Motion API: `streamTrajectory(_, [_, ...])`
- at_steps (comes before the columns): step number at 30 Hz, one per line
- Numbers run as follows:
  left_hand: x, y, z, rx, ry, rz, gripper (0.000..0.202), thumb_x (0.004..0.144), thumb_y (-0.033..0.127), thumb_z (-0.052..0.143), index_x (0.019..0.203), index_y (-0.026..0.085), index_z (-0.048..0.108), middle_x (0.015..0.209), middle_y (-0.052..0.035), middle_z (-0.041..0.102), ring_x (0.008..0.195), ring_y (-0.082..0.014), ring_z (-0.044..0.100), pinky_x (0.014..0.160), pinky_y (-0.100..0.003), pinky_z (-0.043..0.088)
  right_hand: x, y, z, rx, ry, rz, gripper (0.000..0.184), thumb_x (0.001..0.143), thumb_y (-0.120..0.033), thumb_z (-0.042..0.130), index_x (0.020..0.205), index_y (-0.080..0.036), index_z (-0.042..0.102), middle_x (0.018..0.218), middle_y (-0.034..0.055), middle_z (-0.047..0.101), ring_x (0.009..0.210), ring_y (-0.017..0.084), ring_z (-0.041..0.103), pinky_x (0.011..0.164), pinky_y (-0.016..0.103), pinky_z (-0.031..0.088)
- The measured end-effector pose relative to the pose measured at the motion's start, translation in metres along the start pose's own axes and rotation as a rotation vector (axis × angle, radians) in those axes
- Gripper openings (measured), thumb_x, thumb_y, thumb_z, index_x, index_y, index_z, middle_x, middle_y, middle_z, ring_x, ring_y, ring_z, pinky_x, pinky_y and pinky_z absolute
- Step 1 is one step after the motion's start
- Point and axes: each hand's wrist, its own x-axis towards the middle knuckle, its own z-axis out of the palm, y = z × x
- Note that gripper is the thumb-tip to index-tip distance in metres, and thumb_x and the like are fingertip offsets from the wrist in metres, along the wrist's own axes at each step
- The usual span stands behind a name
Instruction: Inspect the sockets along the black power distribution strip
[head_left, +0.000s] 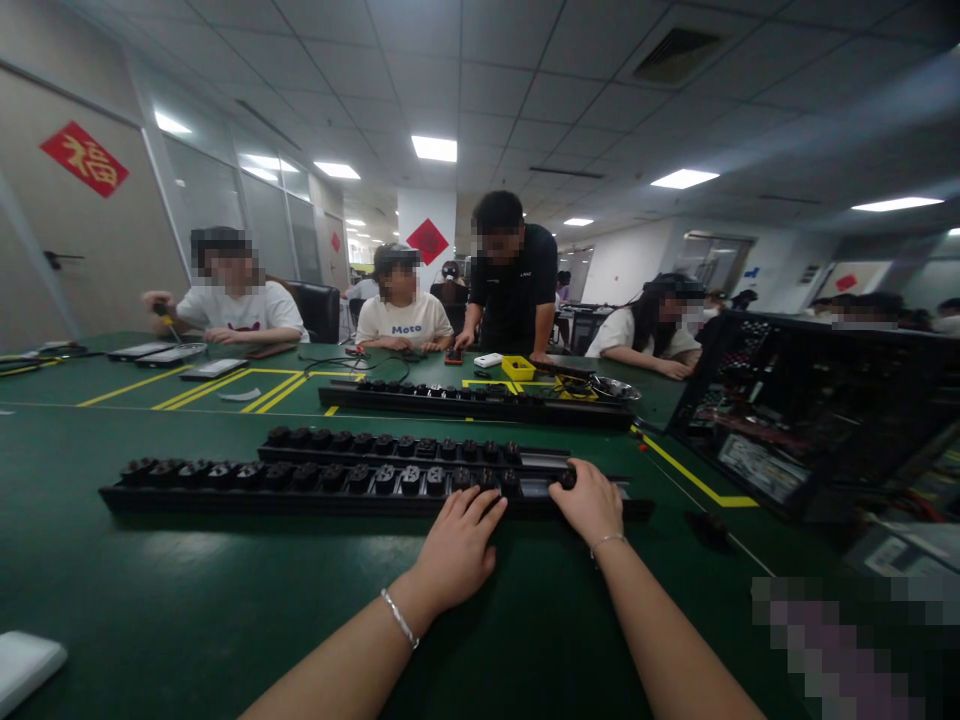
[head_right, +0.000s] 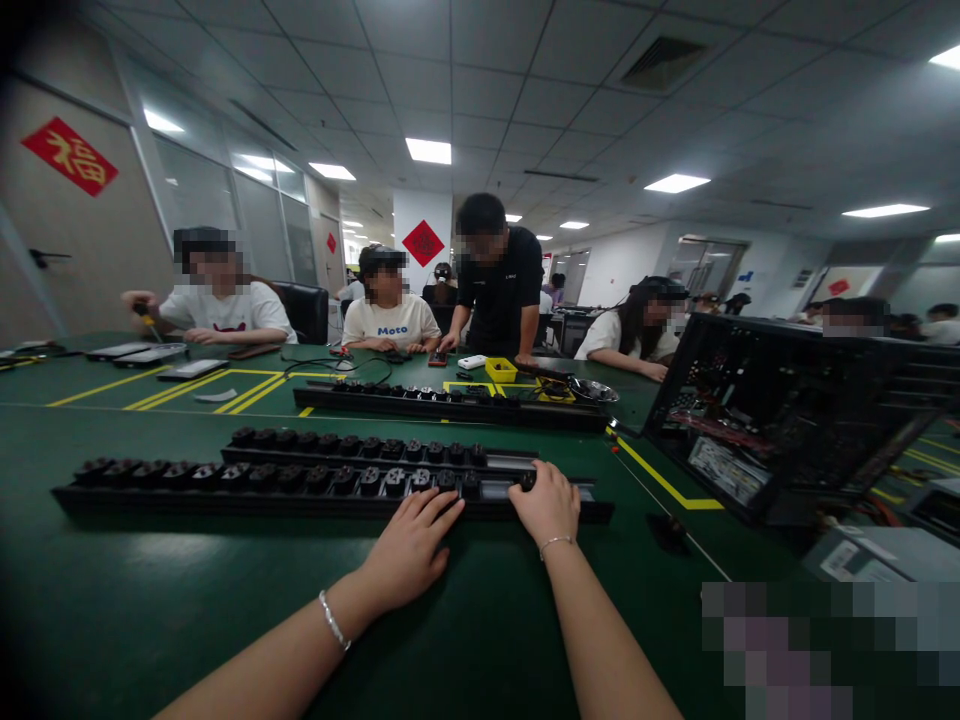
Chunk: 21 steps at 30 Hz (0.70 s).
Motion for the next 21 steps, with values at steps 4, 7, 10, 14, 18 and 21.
streamTrajectory(4, [0.0,0.0,-0.001,0.0,-0.003,-0.001,0.06,0.079,0.031,0.045,0.136,0.03,0.026,0.142,0.0019,0.032,0.13,-0.0224,0.023,0.109,-0.044,0.018,0.001,0.003,0.002,-0.04,0.009,0.015,0.056,0.072,-0.043,0.042,0.122,-0.018,0.046,0.126,0.0088,0.049,0.121,0.028,0.036,0.101,0.044,0.022])
streamTrajectory(7, [0.0,0.0,-0.001,0.0,-0.001,-0.002,0.061,0.078,0.03,0.046,0.136,0.03,0.026,0.142,0.0022,0.032,0.13,-0.0224,0.024,0.108,-0.044,0.019,0.002,0.006,0.001,-0.031,0.016,0.011,0.055,0.073,-0.041,0.041,0.122,-0.017,0.046,0.121,0.0092,0.053,0.117,0.027,0.04,0.099,0.042,0.026])
streamTrajectory(10, [0.0,0.001,-0.002,0.003,0.0,0.0,0.061,0.078,0.029,0.046,0.135,0.03,0.027,0.141,0.0023,0.033,0.129,-0.0223,0.025,0.109,-0.043,0.019,0.003,0.009,0.0,-0.025,0.024,0.003,0.053,0.073,-0.039,0.041,0.12,-0.016,0.047,0.117,0.0099,0.055,0.112,0.025,0.045,0.096,0.039,0.029])
streamTrajectory(14, [0.0,0.002,-0.004,0.003,-0.005,-0.001,0.062,0.077,0.028,0.046,0.135,0.03,0.027,0.142,0.0018,0.032,0.129,-0.0226,0.024,0.108,-0.044,0.019,0.003,0.012,-0.001,-0.049,0.027,0.005,0.055,0.072,-0.042,0.04,0.12,-0.015,0.048,0.12,0.0109,0.053,0.114,0.026,0.044,0.098,0.043,0.026])
streamTrajectory(18, [0.0,0.002,-0.005,0.009,-0.011,-0.003,0.061,0.077,0.028,0.046,0.135,0.03,0.027,0.142,0.0016,0.032,0.13,-0.0222,0.024,0.108,-0.043,0.018,0.005,0.016,-0.003,-0.048,-0.001,0.032,0.057,0.073,-0.042,0.04,0.122,-0.014,0.046,0.119,0.0122,0.054,0.113,0.026,0.044,0.097,0.041,0.027])
streamTrajectory(21, [0.0,0.002,-0.005,0.018,-0.025,-0.005,0.061,0.078,0.029,0.046,0.136,0.03,0.026,0.142,0.0012,0.031,0.13,-0.0222,0.024,0.108,-0.044,0.018,0.006,0.019,-0.004,-0.034,-0.016,0.053,0.057,0.073,-0.042,0.04,0.122,-0.014,0.046,0.12,0.0116,0.053,0.113,0.026,0.045,0.098,0.042,0.026])
